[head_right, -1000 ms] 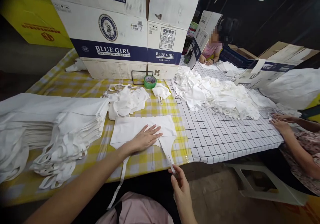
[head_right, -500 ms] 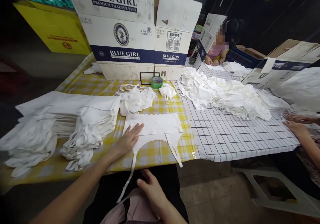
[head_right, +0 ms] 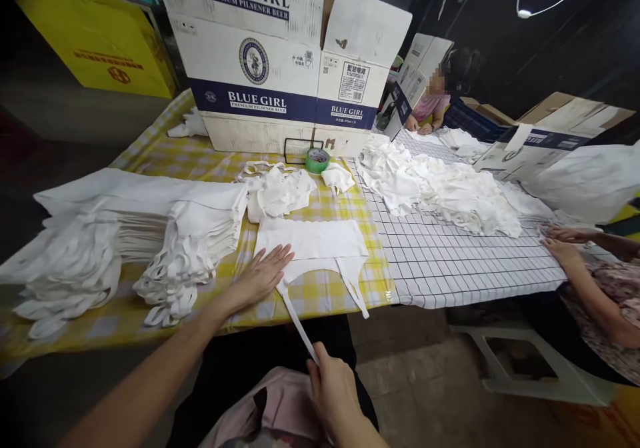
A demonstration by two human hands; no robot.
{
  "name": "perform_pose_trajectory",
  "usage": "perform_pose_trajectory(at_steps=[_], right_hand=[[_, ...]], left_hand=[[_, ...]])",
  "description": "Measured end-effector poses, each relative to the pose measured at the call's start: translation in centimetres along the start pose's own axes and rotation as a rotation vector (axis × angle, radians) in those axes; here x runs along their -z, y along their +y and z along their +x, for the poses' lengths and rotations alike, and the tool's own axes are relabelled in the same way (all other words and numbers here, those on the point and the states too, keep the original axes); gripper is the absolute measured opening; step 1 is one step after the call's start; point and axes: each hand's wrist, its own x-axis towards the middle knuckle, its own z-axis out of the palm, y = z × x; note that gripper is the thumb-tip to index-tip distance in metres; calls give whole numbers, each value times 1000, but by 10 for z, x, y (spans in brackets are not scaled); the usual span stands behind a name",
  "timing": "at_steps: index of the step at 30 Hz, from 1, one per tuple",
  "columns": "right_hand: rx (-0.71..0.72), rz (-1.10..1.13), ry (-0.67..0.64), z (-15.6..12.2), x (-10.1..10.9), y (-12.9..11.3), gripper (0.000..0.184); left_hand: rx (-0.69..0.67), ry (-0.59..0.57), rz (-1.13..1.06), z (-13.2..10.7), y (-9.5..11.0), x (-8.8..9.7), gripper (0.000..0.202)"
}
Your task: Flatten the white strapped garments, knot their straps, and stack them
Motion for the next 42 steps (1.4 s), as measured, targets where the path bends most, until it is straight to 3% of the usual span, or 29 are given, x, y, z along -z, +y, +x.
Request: perform_pose_trajectory(at_steps=[13, 16, 18, 21, 23, 25, 29, 33, 36, 40, 42], right_hand=[[118, -389, 66, -31, 55, 14, 18], [105, -371, -13, -35, 68, 3, 14], [91, -334, -93, -34, 77, -8, 13], [150, -245, -138, -23, 93, -24, 15], [233, -183, -146, -10, 104, -32, 19], [305, -168, -166, 4, 114, -38, 17], [332, -201, -180, 34, 131, -45, 12], [287, -104, -142, 60, 140, -49, 15], [312, -13, -136, 72, 139, -53, 16], [355, 61, -217, 80, 129, -61, 18], [368, 63, -233, 84, 122, -62, 19]], left_hand=[[-2, 47, -67, 0, -1, -1, 52], [20, 64, -212, -7, 26, 16, 54], [-69, 31, -424, -18, 57, 34, 55], [-272, -210, -910, -37, 105, 58, 53], [-242, -310, -1167, -45, 126, 64, 49], [-110, -349, -1371, -48, 135, 61, 40], [156, -383, -1524, -43, 131, 38, 39], [259, -383, -1508, -43, 116, 22, 39], [276, -347, -1498, -44, 106, 24, 35], [293, -147, -1475, -38, 100, 32, 31], [350, -149, -1512, -35, 98, 32, 35]])
